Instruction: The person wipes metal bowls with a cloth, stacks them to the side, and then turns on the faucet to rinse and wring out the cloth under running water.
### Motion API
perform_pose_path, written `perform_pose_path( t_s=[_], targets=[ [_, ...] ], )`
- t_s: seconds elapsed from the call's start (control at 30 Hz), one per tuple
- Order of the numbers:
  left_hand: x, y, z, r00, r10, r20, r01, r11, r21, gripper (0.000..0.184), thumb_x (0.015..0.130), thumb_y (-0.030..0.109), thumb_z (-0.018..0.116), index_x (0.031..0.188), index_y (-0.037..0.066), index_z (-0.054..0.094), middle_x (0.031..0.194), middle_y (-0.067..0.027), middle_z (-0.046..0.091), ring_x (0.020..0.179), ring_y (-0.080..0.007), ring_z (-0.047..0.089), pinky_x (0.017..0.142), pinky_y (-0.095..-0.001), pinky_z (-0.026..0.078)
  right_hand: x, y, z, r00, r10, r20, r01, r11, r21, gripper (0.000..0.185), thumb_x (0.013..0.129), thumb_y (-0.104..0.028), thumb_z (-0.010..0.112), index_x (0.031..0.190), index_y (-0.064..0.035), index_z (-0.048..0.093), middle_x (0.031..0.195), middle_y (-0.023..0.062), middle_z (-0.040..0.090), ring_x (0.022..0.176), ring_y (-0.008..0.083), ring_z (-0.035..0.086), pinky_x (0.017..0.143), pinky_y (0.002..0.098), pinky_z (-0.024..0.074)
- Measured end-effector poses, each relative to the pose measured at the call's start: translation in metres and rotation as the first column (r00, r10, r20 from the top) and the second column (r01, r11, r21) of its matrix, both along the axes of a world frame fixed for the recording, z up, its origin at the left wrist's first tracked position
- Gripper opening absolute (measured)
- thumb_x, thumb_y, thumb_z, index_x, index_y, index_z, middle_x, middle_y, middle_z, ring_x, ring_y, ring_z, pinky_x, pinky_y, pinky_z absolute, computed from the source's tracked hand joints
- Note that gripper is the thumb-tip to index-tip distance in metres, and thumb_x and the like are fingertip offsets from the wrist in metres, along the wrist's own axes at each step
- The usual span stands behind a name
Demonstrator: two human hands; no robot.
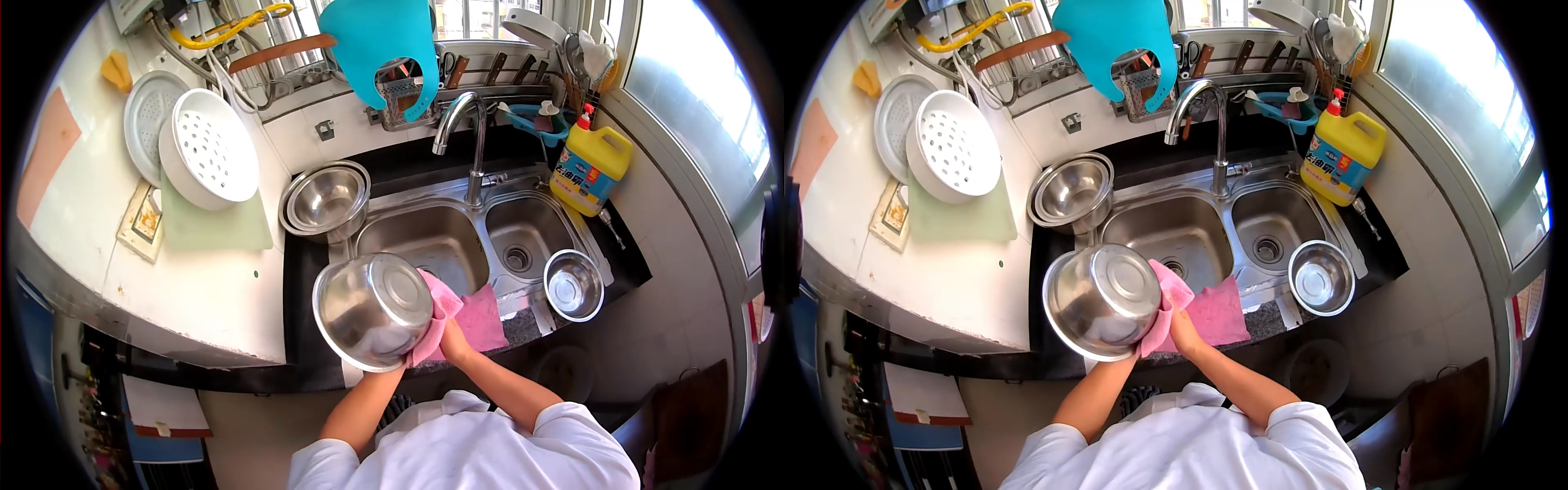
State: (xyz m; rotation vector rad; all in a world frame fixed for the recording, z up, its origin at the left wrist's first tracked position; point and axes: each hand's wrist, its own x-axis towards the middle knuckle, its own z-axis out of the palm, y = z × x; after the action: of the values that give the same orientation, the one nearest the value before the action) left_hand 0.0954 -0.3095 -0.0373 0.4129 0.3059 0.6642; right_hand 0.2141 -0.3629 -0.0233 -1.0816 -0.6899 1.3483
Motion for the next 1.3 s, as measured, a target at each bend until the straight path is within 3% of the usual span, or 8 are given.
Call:
perform_pose_path(
  t_s=[0.27, 0.37, 0.5, 0.67, 0.9, 1.03, 1.2, 1.3],
  targets=[
    [0.008, -0.006, -0.001, 0.99, -0.072, 0.121, 0.08, 0.995, -0.056, 0.034, 0.084, 0.039, 0.053, 0.103, 0.01, 0.053, 0.08, -0.0048, 0.054, 0.052, -0.0117, 0.045, 0.048, -0.0231, 0.032, -0.024, -0.015, 0.021, 0.894, -0.187, 0.408, 0.002, 0.911, 0.413, 0.065, 0.086, -0.025, 0.057, 0.136, 0.0036, 0.026, 0.137, 0.0196, 0.033, 0.129, 0.0288, 0.032, 0.104, 0.0359, 0.027],
    [0.01, -0.016, -0.004, 0.984, -0.084, 0.156, 0.096, 0.993, -0.073, 0.035, 0.084, 0.039, 0.053, 0.103, 0.01, 0.052, 0.08, -0.005, 0.053, 0.053, -0.012, 0.045, 0.049, -0.0232, 0.033, -0.023, -0.011, 0.036, 0.542, -0.451, 0.709, -0.145, 0.781, 0.607, 0.065, 0.075, -0.02, 0.063, 0.132, -0.0015, 0.038, 0.138, 0.0277, 0.029, 0.129, 0.0433, 0.027, 0.105, 0.0455, 0.0241],
    [0.012, -0.025, -0.007, 0.979, -0.083, 0.188, 0.1, 0.991, -0.085, 0.036, 0.083, 0.04, 0.053, 0.103, 0.01, 0.052, 0.08, -0.0053, 0.053, 0.054, -0.0123, 0.046, 0.05, -0.0234, 0.033, -0.023, -0.009, 0.071, 0.181, -0.539, 0.823, -0.475, 0.684, 0.553, 0.049, 0.069, -0.029, 0.063, 0.116, -0.015, 0.058, 0.133, 0.0151, 0.043, 0.126, 0.0347, 0.037, 0.104, 0.0471, 0.0262],
    [0.02, -0.03, -0.007, 0.971, -0.1, 0.218, 0.124, 0.987, -0.103, 0.037, 0.083, 0.04, 0.054, 0.103, 0.009, 0.052, 0.08, -0.0057, 0.052, 0.055, -0.0127, 0.046, 0.052, -0.0236, 0.034, -0.011, 0.018, 0.105, 0.244, -0.477, 0.844, -0.541, 0.656, 0.527, 0.047, 0.066, -0.022, 0.064, 0.112, -0.0119, 0.059, 0.127, 0.0123, 0.048, 0.122, 0.0302, 0.043, 0.104, 0.05, 0.0274],
    [0.02, -0.039, -0.01, 0.95, -0.101, 0.296, 0.14, 0.984, -0.111, 0.039, 0.082, 0.042, 0.054, 0.102, 0.009, 0.051, 0.08, -0.0061, 0.051, 0.057, -0.0132, 0.047, 0.055, -0.0239, 0.034, 0.023, 0.049, 0.089, 0.725, 0.041, 0.688, -0.331, 0.896, 0.295, 0.038, 0.089, -0.036, 0.047, 0.112, -0.0076, 0.058, 0.119, 0.0139, 0.054, 0.113, 0.0311, 0.048, 0.107, 0.0476, 0.0201],
    [0.007, -0.035, -0.006, 0.919, -0.1, 0.382, 0.144, 0.986, -0.088, 0.04, 0.081, 0.042, 0.054, 0.102, 0.008, 0.051, 0.08, -0.0064, 0.05, 0.058, -0.0135, 0.047, 0.056, -0.024, 0.035, 0.041, 0.047, 0.054, 0.769, 0.075, 0.634, -0.201, 0.971, 0.13, 0.04, 0.089, -0.037, 0.046, 0.113, -0.0066, 0.057, 0.119, 0.0144, 0.054, 0.113, 0.0315, 0.048, 0.108, 0.0456, 0.0196],
    [-0.008, -0.013, -0.016, 0.89, -0.1, 0.444, 0.141, 0.988, -0.061, 0.046, 0.077, 0.048, 0.056, 0.098, 0.007, 0.051, 0.075, -0.0058, 0.045, 0.055, -0.0138, 0.043, 0.056, -0.0237, 0.031, 0.071, 0.035, -0.016, 0.475, -0.102, 0.874, -0.085, 0.983, 0.161, 0.038, 0.09, -0.032, 0.047, 0.117, -0.0059, 0.053, 0.097, 0.0164, 0.062, 0.09, 0.0302, 0.059, 0.095, 0.0369, 0.0378],
    [-0.009, -0.013, -0.021, 0.929, -0.054, 0.365, 0.102, 0.988, -0.115, 0.047, 0.079, 0.047, 0.052, 0.096, 0.003, 0.05, 0.076, -0.0046, 0.045, 0.054, -0.0128, 0.042, 0.055, -0.0232, 0.031, 0.067, 0.026, 0.029, 0.798, -0.182, 0.575, 0.205, 0.978, 0.025, 0.037, 0.088, -0.019, 0.049, 0.122, -0.0048, 0.049, 0.091, 0.0143, 0.06, 0.082, 0.0218, 0.058, 0.083, 0.0291, 0.0411]
  ],
)
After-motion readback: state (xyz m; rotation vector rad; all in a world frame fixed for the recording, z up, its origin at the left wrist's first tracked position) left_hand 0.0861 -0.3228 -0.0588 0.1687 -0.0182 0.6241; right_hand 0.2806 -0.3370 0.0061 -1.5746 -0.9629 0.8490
